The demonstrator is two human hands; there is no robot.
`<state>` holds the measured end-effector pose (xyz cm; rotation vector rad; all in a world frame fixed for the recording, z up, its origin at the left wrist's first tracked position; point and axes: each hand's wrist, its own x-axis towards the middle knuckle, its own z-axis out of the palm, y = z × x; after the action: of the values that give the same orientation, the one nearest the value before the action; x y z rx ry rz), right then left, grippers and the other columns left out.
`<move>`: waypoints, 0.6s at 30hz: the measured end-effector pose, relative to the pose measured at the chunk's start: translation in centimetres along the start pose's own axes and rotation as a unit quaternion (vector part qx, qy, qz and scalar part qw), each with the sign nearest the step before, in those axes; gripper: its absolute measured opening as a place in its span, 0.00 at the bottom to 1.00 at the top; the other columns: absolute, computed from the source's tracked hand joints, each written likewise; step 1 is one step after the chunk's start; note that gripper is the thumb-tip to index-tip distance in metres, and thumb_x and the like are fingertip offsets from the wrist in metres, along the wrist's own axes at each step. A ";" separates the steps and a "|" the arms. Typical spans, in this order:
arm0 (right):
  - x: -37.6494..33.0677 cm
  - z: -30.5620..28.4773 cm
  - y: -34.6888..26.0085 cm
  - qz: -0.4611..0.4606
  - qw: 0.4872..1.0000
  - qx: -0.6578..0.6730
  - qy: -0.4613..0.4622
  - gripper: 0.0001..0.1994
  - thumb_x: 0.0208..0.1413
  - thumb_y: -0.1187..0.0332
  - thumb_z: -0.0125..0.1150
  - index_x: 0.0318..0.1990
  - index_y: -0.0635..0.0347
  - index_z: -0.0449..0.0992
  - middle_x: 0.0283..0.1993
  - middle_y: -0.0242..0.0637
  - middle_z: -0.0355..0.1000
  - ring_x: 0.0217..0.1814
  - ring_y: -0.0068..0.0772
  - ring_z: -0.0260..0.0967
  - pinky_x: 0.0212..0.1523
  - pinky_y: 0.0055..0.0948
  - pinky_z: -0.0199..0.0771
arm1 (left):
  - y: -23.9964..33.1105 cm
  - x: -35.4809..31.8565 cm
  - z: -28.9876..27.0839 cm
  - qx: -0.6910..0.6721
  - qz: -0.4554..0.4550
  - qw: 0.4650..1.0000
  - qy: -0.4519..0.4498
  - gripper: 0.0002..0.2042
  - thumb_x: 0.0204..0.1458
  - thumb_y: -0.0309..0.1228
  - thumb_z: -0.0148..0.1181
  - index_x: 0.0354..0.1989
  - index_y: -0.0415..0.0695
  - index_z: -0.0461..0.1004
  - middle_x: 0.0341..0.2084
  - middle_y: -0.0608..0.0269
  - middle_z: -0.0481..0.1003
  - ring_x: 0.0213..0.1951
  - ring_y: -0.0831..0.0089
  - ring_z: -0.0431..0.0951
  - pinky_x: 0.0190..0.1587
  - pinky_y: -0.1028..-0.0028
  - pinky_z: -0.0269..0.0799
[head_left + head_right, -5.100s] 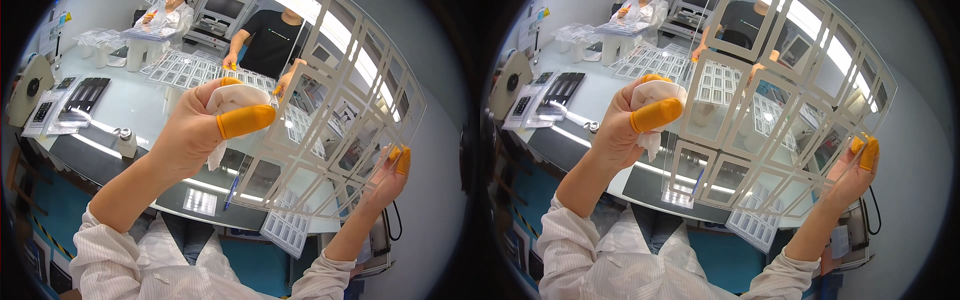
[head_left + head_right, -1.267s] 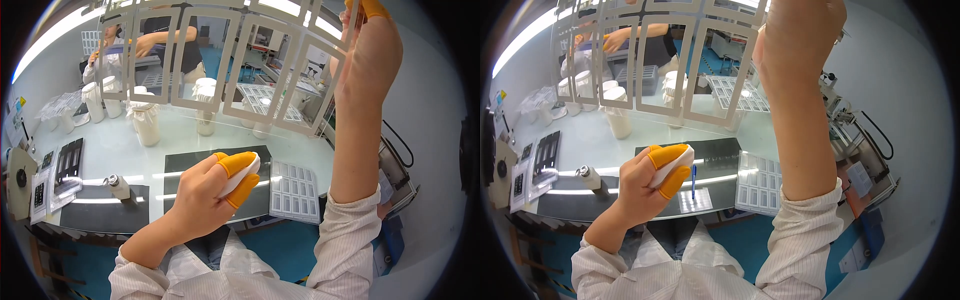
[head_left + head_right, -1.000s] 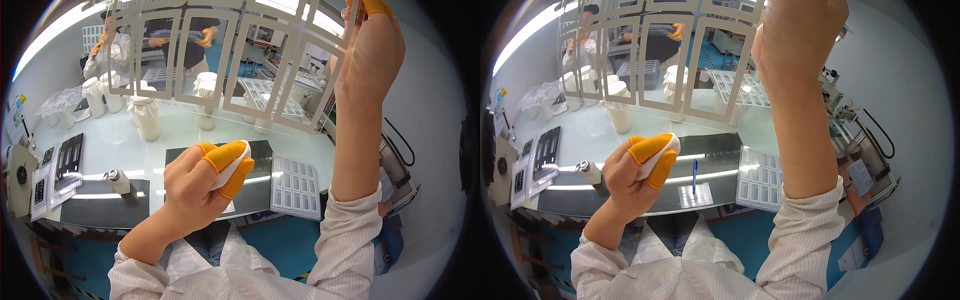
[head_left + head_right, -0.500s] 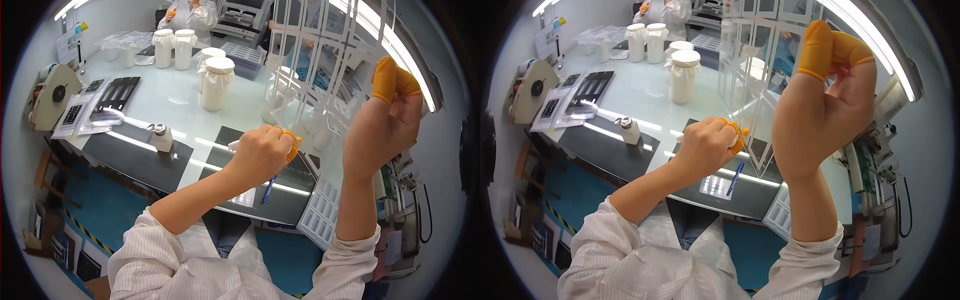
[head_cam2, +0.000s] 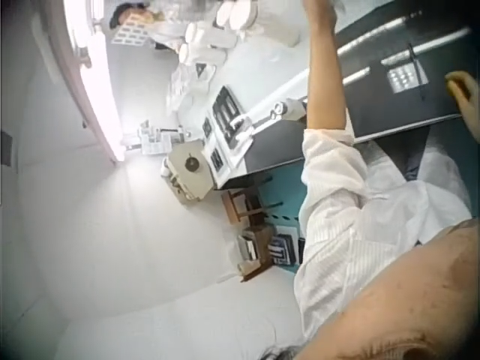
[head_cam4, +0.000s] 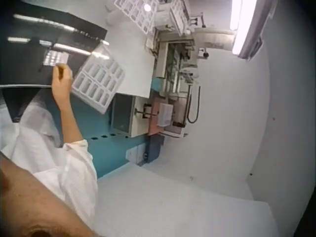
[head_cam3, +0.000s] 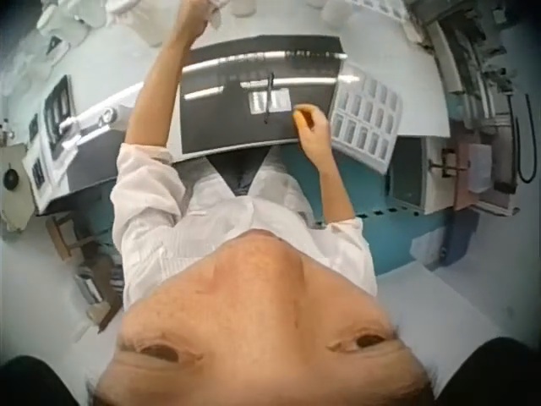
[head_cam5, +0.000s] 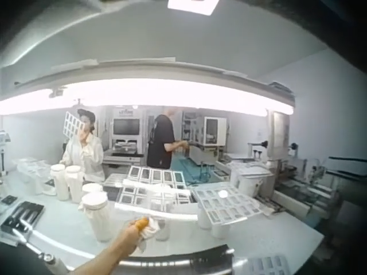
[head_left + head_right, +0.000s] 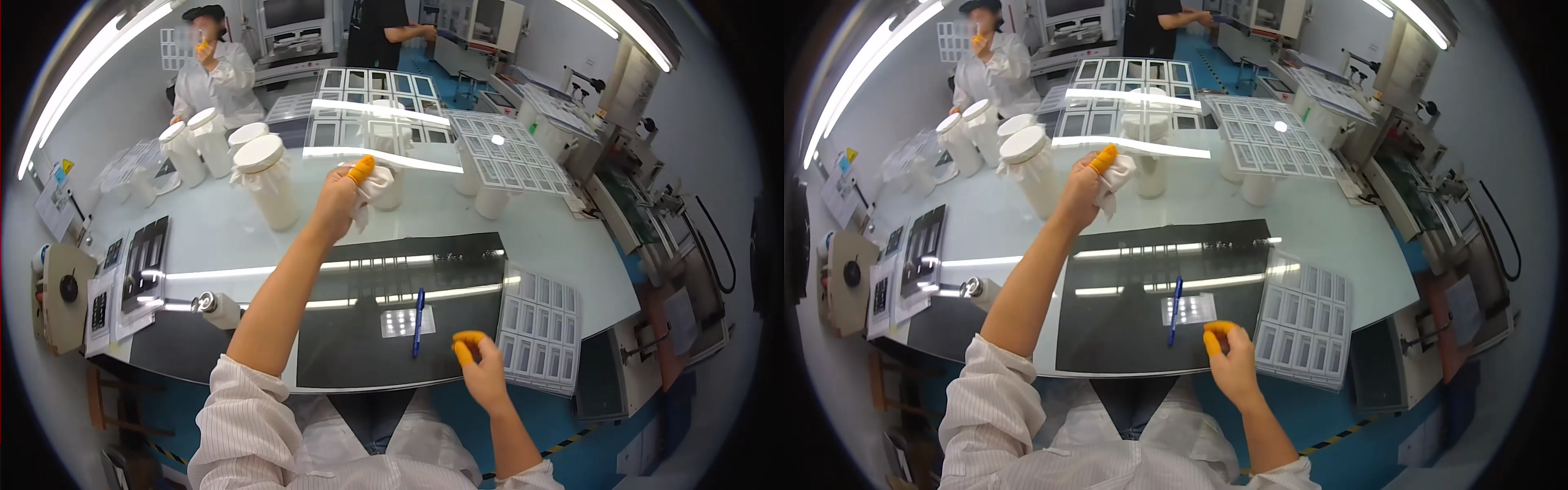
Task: The recorder is cleaning plastic grid frames by wiping them with a white cloth while wearing finger cots.
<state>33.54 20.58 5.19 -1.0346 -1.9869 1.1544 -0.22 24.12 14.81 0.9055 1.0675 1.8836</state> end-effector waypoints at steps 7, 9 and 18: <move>-5.6 -2.3 4.1 0.034 0.994 -0.061 0.078 0.07 0.51 0.79 0.55 0.38 0.66 0.74 0.34 0.41 0.70 0.34 0.31 0.69 0.36 0.25 0.69 | -2.5 8.6 -1.2 0.071 -0.086 0.992 0.059 0.15 0.55 0.46 0.54 0.29 0.46 0.72 0.19 0.72 0.68 0.18 0.83 0.62 0.21 0.80 0.56; -5.0 -2.9 4.2 0.010 0.993 -0.062 0.104 0.08 0.51 0.79 0.54 0.39 0.67 0.74 0.34 0.40 0.70 0.34 0.29 0.68 0.38 0.25 0.68 | -3.6 8.8 -1.7 0.099 -0.114 0.985 0.082 0.15 0.54 0.47 0.54 0.28 0.47 0.71 0.18 0.73 0.67 0.17 0.83 0.61 0.20 0.79 0.56; -1.5 -4.7 5.4 -0.086 0.943 -0.310 0.082 0.22 0.50 0.68 0.60 0.50 0.72 0.66 0.50 0.51 0.63 0.56 0.51 0.56 0.57 0.42 0.54 | -4.4 -1.4 -1.9 0.293 -0.229 0.928 0.024 0.21 0.56 0.50 0.50 0.25 0.44 0.73 0.18 0.71 0.70 0.20 0.83 0.65 0.23 0.79 0.58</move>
<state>39.77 22.92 2.21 -1.1730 -2.3009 0.3237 -0.04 23.76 9.85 0.8286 1.7513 1.2145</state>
